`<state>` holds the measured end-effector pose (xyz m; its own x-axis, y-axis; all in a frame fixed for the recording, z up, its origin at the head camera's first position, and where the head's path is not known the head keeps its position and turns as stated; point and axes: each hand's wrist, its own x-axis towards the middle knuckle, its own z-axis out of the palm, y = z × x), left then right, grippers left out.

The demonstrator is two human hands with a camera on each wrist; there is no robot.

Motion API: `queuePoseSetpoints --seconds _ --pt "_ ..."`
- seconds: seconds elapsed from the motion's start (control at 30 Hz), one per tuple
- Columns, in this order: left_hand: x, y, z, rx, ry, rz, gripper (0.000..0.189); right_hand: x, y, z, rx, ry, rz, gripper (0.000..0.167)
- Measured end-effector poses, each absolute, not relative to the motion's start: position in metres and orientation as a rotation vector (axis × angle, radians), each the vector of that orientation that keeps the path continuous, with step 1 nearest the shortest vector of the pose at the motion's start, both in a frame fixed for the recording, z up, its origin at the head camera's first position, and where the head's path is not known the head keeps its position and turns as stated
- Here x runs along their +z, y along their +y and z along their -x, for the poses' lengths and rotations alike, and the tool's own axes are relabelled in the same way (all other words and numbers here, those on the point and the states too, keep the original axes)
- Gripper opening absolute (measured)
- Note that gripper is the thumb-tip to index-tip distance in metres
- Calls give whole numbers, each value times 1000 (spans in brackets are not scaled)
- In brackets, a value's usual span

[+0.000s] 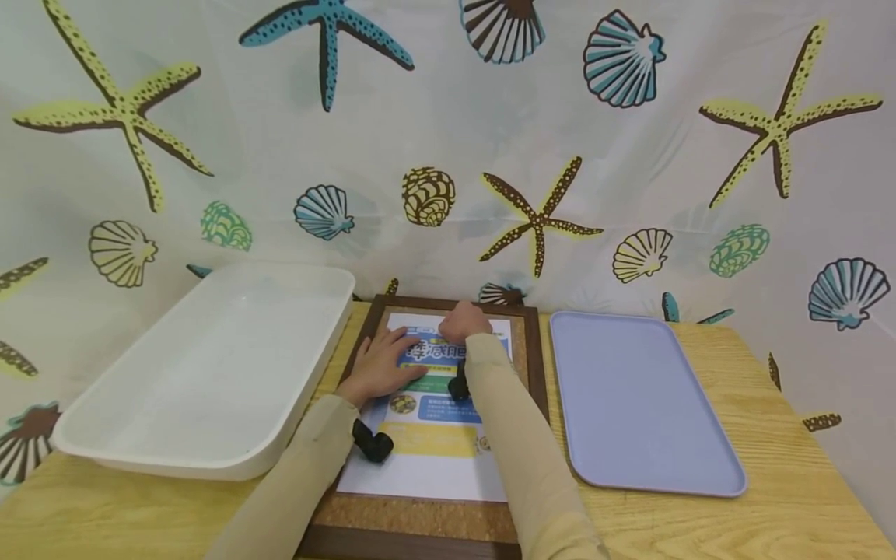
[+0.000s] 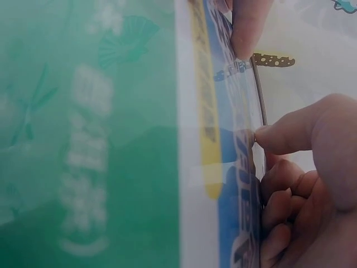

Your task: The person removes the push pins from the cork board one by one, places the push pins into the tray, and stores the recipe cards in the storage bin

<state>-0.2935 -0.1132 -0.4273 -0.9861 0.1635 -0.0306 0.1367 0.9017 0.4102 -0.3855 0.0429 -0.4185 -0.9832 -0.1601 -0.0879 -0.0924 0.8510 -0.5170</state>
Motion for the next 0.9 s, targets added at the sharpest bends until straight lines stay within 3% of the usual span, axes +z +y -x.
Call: queuePoseSetpoints --seconds 0.9 --pt "-426 -114 291 681 2997 -241 60 -414 43 382 -825 2866 209 41"
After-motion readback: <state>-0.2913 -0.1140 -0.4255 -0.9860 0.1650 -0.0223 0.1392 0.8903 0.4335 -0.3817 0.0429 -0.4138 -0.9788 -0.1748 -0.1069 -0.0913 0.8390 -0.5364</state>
